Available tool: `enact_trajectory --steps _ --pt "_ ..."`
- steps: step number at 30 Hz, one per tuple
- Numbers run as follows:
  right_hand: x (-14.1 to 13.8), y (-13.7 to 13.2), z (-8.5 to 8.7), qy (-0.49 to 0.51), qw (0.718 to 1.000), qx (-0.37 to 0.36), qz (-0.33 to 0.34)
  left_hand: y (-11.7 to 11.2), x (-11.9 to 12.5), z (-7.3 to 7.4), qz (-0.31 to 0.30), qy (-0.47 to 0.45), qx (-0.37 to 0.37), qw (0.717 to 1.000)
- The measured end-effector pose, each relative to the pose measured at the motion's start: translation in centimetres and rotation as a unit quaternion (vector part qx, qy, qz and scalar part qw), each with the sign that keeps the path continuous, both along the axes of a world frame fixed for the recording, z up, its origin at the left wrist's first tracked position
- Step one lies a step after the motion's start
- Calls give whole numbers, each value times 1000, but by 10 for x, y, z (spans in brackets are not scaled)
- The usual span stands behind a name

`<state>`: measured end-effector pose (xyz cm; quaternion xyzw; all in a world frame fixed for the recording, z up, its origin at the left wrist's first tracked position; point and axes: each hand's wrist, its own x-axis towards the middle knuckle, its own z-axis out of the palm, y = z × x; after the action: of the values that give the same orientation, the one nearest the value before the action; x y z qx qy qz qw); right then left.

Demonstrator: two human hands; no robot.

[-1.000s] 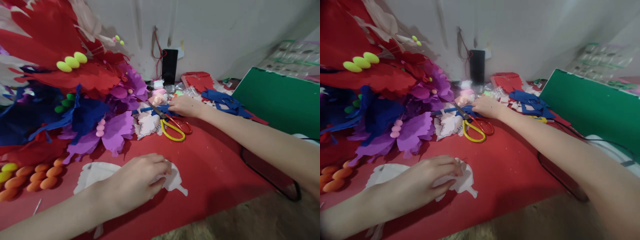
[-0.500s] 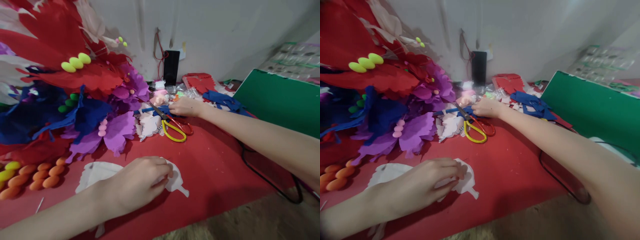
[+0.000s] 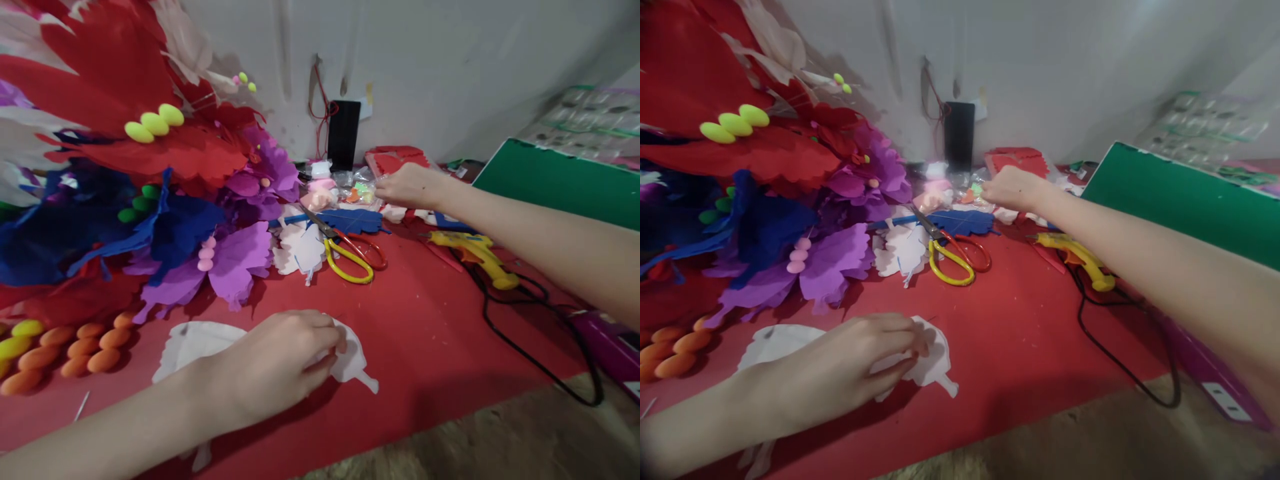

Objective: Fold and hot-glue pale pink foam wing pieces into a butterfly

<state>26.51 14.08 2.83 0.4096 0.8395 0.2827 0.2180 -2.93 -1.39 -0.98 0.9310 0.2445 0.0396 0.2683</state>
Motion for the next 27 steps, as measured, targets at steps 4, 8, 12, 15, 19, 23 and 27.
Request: enact_trajectory --steps 4,8,12,15,19,23,27 --pt "16 -14 19 39 997 65 -11 4 -4 5 6 2 50 999" --pt "3 -62 28 120 979 157 46 19 -11 6 -20 -7 101 995" --pt "-22 -122 21 187 951 137 203 35 -17 4 -106 -7 57 993" --pt "-32 -149 5 271 914 85 290 36 -17 4 -125 -5 39 991" --pt "-39 -161 -22 322 909 29 262 30 -12 5 -121 0 -9 993" --pt "-47 -166 -41 335 909 10 248 26 -9 6 -119 7 -69 990" --pt "-55 -167 -49 326 912 3 248 28 -11 7 -120 5 -117 986"
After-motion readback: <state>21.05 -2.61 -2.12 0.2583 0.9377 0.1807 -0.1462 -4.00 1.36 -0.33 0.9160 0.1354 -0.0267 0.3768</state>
